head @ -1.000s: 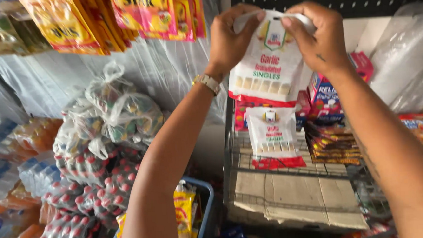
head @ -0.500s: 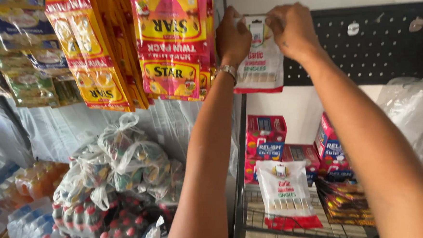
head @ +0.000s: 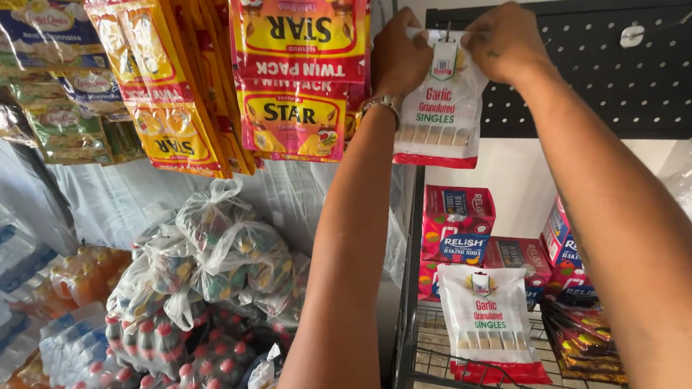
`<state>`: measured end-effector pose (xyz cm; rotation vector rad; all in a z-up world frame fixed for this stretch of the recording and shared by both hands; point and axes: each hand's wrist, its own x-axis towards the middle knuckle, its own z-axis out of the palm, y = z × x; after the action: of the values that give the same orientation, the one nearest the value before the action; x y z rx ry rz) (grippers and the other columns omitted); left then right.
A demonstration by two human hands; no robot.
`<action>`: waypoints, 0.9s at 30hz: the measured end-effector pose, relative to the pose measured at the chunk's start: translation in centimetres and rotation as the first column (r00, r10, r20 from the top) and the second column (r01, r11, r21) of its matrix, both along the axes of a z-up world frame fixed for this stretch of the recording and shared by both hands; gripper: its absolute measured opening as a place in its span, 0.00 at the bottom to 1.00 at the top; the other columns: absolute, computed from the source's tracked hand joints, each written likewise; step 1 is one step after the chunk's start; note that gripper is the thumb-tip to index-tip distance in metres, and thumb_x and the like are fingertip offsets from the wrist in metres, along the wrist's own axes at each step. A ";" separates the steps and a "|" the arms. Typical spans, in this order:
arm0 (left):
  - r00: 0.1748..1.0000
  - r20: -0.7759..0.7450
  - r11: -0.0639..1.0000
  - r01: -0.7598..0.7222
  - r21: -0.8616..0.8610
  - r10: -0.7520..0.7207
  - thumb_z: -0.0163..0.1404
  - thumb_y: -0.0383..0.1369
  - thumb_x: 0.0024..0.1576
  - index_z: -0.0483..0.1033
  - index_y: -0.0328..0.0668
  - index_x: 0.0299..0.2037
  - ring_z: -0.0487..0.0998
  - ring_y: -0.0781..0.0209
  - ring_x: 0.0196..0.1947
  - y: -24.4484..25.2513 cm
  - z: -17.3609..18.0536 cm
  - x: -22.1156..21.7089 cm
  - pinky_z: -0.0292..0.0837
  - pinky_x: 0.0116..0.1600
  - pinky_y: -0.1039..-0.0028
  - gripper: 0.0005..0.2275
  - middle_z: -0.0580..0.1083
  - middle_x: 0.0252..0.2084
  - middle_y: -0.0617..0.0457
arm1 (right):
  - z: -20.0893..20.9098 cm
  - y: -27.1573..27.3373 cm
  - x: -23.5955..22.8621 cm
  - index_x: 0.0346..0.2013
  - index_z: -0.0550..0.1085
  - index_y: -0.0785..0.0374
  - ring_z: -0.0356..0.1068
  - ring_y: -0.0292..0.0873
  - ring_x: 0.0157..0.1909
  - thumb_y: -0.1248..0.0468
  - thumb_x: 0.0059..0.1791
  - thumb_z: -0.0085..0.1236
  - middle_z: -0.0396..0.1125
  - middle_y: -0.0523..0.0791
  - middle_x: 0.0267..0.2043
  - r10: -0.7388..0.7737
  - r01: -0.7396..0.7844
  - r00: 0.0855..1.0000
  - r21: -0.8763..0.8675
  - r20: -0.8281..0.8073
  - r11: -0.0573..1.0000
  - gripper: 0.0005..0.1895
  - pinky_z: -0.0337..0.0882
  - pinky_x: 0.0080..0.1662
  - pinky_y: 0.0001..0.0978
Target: Organizing and stocking various food packets and sachets on store shelves.
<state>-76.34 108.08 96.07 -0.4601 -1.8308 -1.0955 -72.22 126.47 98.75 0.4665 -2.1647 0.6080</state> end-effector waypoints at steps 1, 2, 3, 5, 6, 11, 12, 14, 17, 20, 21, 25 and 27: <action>1.000 -0.004 1.000 0.003 0.000 -0.003 0.53 0.31 0.57 0.71 0.44 0.38 0.82 0.47 0.37 0.0 -0.4 -0.2 0.75 0.40 0.60 0.05 0.79 0.36 0.46 | -0.5 0.2 -1.1 0.44 0.82 0.64 0.77 0.51 0.43 0.64 0.52 0.62 0.75 0.56 0.41 -0.003 0.003 1.000 0.000 -0.004 1.000 0.08 0.75 0.46 0.39; 1.000 0.021 1.000 0.022 0.004 -0.022 0.53 0.31 0.57 0.70 0.44 0.38 0.82 0.48 0.37 0.2 -0.6 -0.4 0.75 0.40 0.61 0.05 0.79 0.37 0.46 | -1.0 0.5 -2.1 0.44 0.82 0.64 0.77 0.51 0.43 0.66 0.51 0.62 0.75 0.56 0.41 -0.002 0.003 1.000 0.012 -0.027 1.000 0.08 0.75 0.47 0.39; 0.998 0.046 0.999 0.042 0.007 -0.042 0.53 0.31 0.58 0.70 0.43 0.38 0.82 0.48 0.37 0.3 -0.8 -0.5 0.75 0.40 0.61 0.05 0.78 0.37 0.46 | -1.4 0.8 -3.1 0.43 0.82 0.64 0.77 0.51 0.43 0.67 0.50 0.62 0.75 0.55 0.41 -0.002 0.003 0.999 0.023 -0.051 1.000 0.08 0.75 0.47 0.39; 0.997 0.027 0.997 0.078 0.023 -0.079 0.52 0.30 0.58 0.69 0.42 0.38 0.82 0.49 0.38 0.7 -1.7 -3.0 0.75 0.40 0.61 0.05 0.78 0.38 0.46 | -1.7 0.6 -2.9 0.42 0.82 0.64 0.77 0.51 0.43 0.68 0.50 0.61 0.75 0.55 0.41 -0.016 0.017 0.998 0.006 -0.054 1.000 0.07 0.75 0.46 0.39; 0.994 0.014 0.993 0.109 0.040 -0.109 0.51 0.30 0.59 0.69 0.41 0.37 0.82 0.49 0.38 0.9 -2.1 -4.2 0.75 0.40 0.61 0.04 0.77 0.38 0.46 | -1.7 0.5 -2.8 0.41 0.81 0.64 0.77 0.51 0.43 0.68 0.51 0.60 0.75 0.55 0.40 -0.025 0.024 0.998 -0.011 -0.050 1.000 0.07 0.75 0.46 0.39; 0.990 -0.029 0.988 0.138 0.075 -0.136 0.52 0.28 0.58 0.69 0.38 0.35 0.80 0.49 0.40 1.4 -2.7 -7.1 0.74 0.43 0.62 0.05 0.75 0.38 0.44 | -1.9 -1.6 -0.6 0.39 0.81 0.63 0.76 0.55 0.41 0.68 0.52 0.57 0.75 0.56 0.38 -0.102 0.102 0.995 -0.070 0.005 0.992 0.06 0.75 0.45 0.42; 0.992 -0.028 0.988 0.125 0.085 -0.123 0.53 0.27 0.58 0.69 0.37 0.34 0.79 0.49 0.40 1.3 -2.9 -7.4 0.74 0.44 0.61 0.05 0.75 0.37 0.44 | -2.1 -1.9 -0.3 0.39 0.81 0.64 0.76 0.56 0.41 0.68 0.53 0.56 0.75 0.57 0.37 -0.113 0.114 0.993 -0.073 0.014 0.991 0.07 0.75 0.45 0.42; 0.993 0.001 0.988 0.118 0.100 -0.119 0.53 0.27 0.57 0.70 0.37 0.34 0.79 0.49 0.40 1.5 -2.5 -6.2 0.74 0.44 0.62 0.05 0.76 0.37 0.44 | -1.8 -2.2 0.0 0.39 0.81 0.63 0.76 0.56 0.41 0.68 0.53 0.56 0.75 0.56 0.37 -0.128 0.131 0.991 -0.085 0.037 0.988 0.07 0.75 0.45 0.43; 0.994 0.049 0.988 0.092 0.120 -0.099 0.53 0.28 0.57 0.71 0.37 0.33 0.79 0.50 0.39 1.8 -3.2 -7.0 0.73 0.44 0.62 0.04 0.76 0.37 0.45 | -2.0 -2.1 -0.2 0.40 0.82 0.61 0.76 0.54 0.42 0.67 0.53 0.56 0.75 0.54 0.38 -0.146 0.153 0.986 -0.108 0.076 0.982 0.07 0.75 0.46 0.43; 0.996 0.046 0.989 0.063 0.131 -0.070 0.54 0.29 0.56 0.72 0.37 0.33 0.79 0.49 0.39 2.0 -4.3 -7.9 0.73 0.43 0.62 0.05 0.76 0.37 0.44 | -2.5 -1.4 -1.2 0.41 0.82 0.58 0.77 0.53 0.43 0.64 0.52 0.58 0.76 0.52 0.40 -0.141 0.149 0.988 -0.129 0.065 0.980 0.07 0.74 0.48 0.42; 0.998 0.022 0.989 0.056 0.133 -0.060 0.55 0.29 0.56 0.73 0.37 0.32 0.79 0.49 0.39 2.2 -4.6 -8.0 0.73 0.43 0.61 0.05 0.76 0.37 0.44 | -2.7 -1.1 -1.6 0.42 0.83 0.57 0.77 0.52 0.43 0.62 0.52 0.59 0.76 0.51 0.42 -0.138 0.142 0.990 -0.141 0.038 0.980 0.07 0.74 0.48 0.42; 0.997 0.047 0.986 0.048 0.162 -0.057 0.54 0.31 0.57 0.73 0.38 0.33 0.79 0.50 0.39 2.2 -4.6 -5.0 0.73 0.43 0.62 0.06 0.77 0.38 0.45 | -3.1 -1.3 -1.1 0.43 0.82 0.57 0.76 0.52 0.44 0.59 0.51 0.63 0.75 0.51 0.44 -0.146 0.146 0.989 -0.145 0.011 0.979 0.09 0.74 0.47 0.43; 0.997 0.062 0.986 0.043 0.161 -0.053 0.54 0.32 0.58 0.73 0.39 0.35 0.81 0.51 0.40 2.0 -4.7 -3.2 0.74 0.44 0.64 0.06 0.78 0.39 0.47 | -3.4 -1.3 -0.3 0.46 0.80 0.60 0.76 0.54 0.44 0.59 0.52 0.65 0.75 0.53 0.44 -0.185 0.183 0.983 -0.095 -0.012 0.979 0.11 0.74 0.47 0.45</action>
<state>-79.55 110.07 91.35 -0.3792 -1.7802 -1.2930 -72.48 125.16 95.33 0.2182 -2.1198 0.5952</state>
